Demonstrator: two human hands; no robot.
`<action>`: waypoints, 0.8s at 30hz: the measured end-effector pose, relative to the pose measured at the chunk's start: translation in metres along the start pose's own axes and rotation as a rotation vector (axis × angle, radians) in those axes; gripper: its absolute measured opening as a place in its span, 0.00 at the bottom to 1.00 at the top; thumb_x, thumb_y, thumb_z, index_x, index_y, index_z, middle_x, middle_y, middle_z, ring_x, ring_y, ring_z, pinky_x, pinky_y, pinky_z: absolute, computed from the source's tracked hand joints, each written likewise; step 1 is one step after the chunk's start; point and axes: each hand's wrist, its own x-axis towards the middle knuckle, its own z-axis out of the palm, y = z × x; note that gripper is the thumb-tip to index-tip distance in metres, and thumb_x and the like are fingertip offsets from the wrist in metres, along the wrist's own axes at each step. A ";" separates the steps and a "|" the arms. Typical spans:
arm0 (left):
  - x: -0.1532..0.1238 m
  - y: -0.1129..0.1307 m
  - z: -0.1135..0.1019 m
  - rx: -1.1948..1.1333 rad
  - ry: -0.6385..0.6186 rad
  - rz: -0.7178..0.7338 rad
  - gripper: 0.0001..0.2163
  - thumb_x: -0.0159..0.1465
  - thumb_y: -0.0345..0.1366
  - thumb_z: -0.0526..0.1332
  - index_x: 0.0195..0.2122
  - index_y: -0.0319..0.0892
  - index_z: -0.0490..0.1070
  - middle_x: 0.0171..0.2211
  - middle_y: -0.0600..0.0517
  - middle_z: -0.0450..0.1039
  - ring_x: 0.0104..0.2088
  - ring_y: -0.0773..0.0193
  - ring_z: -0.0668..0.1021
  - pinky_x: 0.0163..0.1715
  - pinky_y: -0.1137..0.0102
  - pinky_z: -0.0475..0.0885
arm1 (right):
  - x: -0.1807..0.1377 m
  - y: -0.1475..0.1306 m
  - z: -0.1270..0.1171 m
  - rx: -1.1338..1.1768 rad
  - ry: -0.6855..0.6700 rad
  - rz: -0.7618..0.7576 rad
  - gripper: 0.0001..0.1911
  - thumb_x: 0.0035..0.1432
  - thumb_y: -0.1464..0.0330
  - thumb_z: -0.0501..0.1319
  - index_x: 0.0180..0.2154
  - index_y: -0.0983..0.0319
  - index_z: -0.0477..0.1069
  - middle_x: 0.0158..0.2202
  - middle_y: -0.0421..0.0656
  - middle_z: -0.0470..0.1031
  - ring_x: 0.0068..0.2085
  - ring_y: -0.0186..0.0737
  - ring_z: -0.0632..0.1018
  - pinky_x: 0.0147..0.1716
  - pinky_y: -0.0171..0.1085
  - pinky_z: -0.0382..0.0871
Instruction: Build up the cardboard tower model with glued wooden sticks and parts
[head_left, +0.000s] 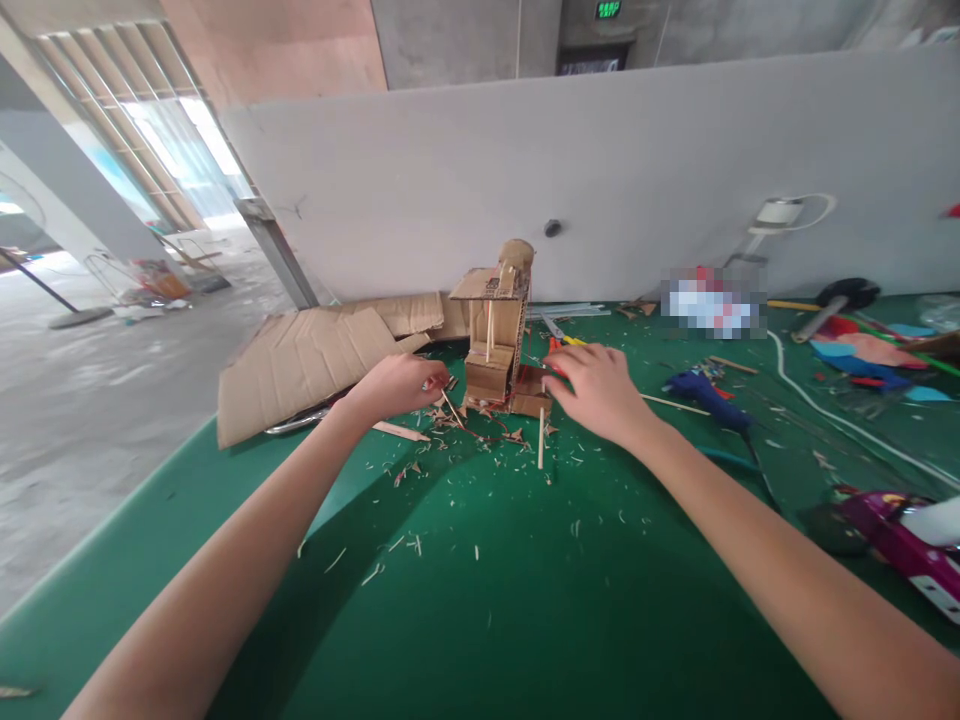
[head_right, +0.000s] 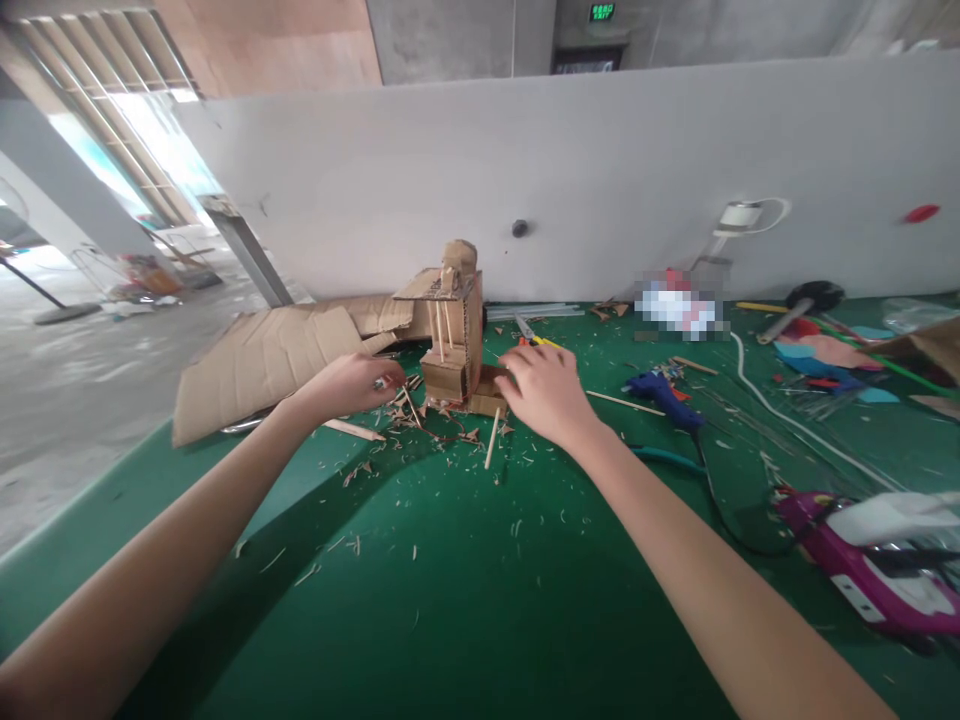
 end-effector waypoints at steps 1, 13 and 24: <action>0.000 0.001 -0.001 0.005 -0.008 -0.009 0.11 0.59 0.36 0.53 0.39 0.44 0.73 0.32 0.51 0.76 0.32 0.63 0.76 0.31 0.71 0.67 | -0.002 0.009 -0.002 -0.043 -0.004 0.064 0.17 0.61 0.64 0.50 0.48 0.61 0.69 0.49 0.48 0.73 0.48 0.52 0.69 0.45 0.49 0.56; 0.002 0.013 -0.003 0.116 -0.094 0.010 0.20 0.66 0.44 0.46 0.30 0.41 0.74 0.27 0.47 0.74 0.29 0.62 0.75 0.29 0.70 0.64 | -0.039 0.040 -0.022 -0.197 -0.115 0.168 0.21 0.61 0.60 0.47 0.51 0.63 0.65 0.49 0.52 0.71 0.47 0.55 0.71 0.41 0.51 0.63; 0.006 0.022 -0.003 -0.274 0.262 -0.187 0.20 0.61 0.37 0.53 0.54 0.39 0.59 0.44 0.45 0.72 0.39 0.60 0.75 0.36 0.67 0.68 | -0.098 0.057 -0.051 -0.157 -0.686 0.292 0.31 0.54 0.50 0.50 0.51 0.65 0.68 0.53 0.55 0.69 0.51 0.62 0.71 0.38 0.51 0.72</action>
